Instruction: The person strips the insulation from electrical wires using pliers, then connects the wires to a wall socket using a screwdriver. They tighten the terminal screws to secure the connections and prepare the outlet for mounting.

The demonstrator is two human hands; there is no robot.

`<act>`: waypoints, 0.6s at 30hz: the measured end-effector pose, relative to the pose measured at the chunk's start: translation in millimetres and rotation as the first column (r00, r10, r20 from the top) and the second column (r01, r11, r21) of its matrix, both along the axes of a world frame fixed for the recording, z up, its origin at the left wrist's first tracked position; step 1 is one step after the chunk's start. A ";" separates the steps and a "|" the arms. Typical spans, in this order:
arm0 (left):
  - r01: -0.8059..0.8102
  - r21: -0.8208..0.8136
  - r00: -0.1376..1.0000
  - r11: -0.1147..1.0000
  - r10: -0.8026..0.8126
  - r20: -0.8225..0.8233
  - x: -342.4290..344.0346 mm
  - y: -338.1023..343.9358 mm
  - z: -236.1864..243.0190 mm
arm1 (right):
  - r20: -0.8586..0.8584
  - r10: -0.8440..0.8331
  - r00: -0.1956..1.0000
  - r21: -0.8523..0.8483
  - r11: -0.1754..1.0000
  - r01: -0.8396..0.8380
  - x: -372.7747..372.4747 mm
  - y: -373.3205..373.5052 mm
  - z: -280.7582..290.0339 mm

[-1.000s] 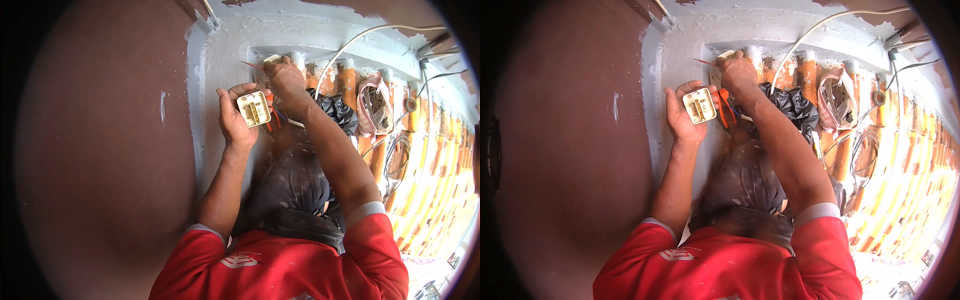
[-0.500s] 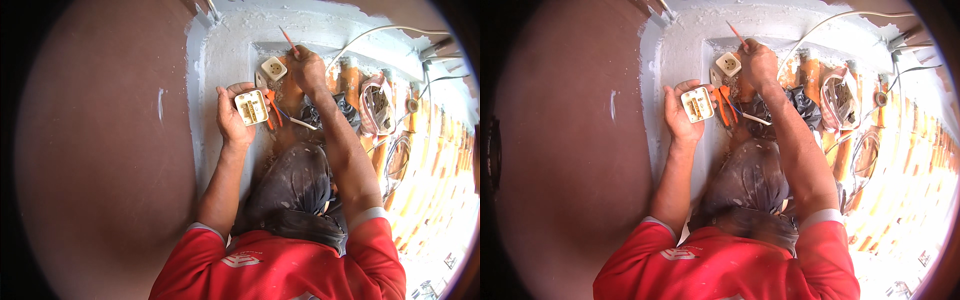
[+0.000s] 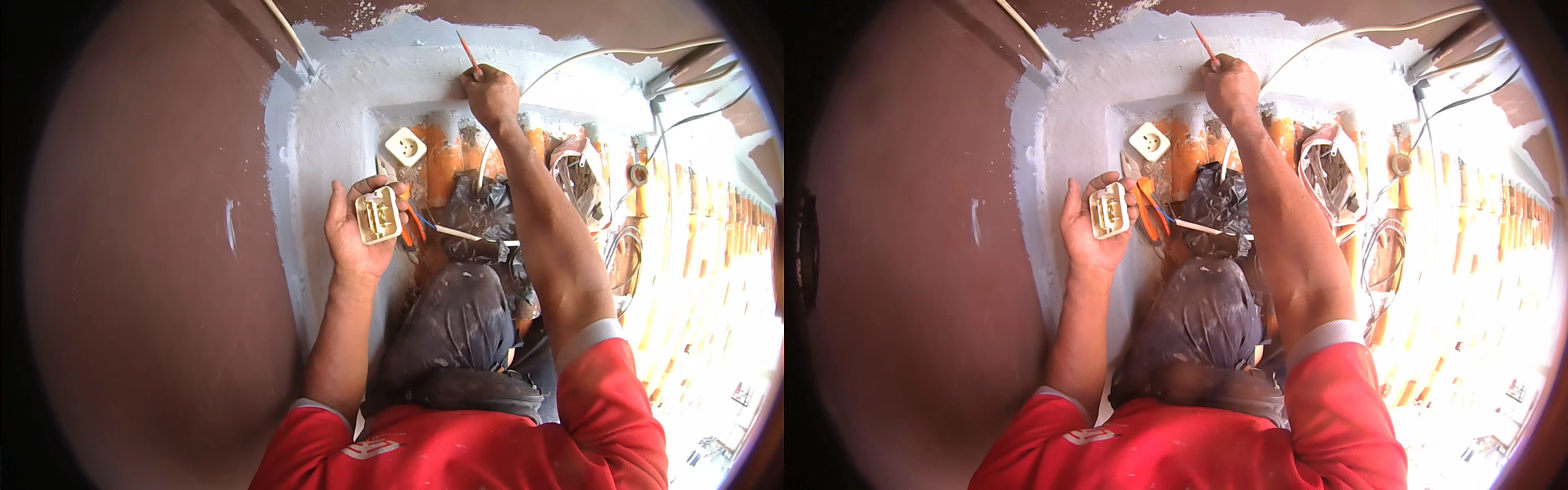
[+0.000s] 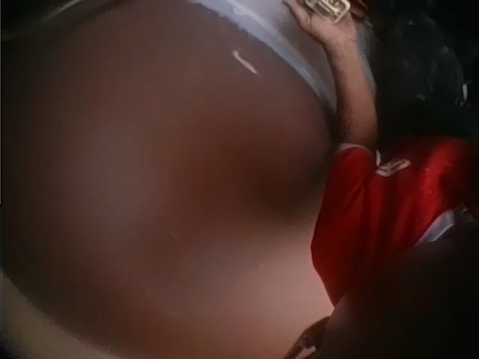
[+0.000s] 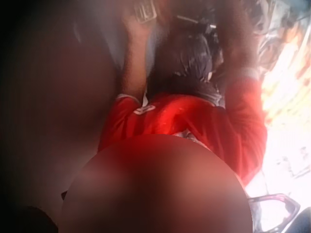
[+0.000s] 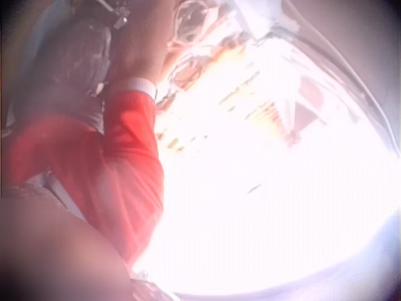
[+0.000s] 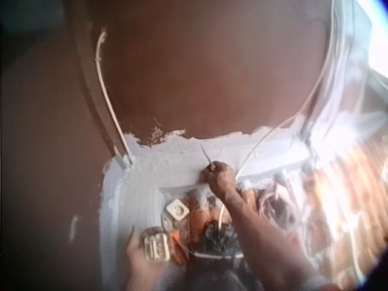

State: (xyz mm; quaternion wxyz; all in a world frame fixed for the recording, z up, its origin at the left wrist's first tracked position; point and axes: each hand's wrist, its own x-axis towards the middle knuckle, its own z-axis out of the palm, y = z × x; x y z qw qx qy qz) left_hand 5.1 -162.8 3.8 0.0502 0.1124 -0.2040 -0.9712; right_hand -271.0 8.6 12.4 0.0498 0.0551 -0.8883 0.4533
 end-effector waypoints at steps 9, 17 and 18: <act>0.034 -0.134 0.959 0.990 0.005 0.283 16.3 4.9 -26.3 | 0.093 0.240 0.966 0.499 0.828 -0.254 48.3 33.8 -32.7; 0.035 -0.334 0.934 0.942 0.088 0.346 31.7 10.7 -23.5 | 0.118 0.274 0.955 0.301 0.906 -0.297 61.5 48.6 -15.1; 0.061 -0.474 0.914 0.878 0.142 0.381 33.8 15.9 -16.7 | 0.115 0.291 0.950 0.191 0.932 -0.308 71.8 55.6 -11.6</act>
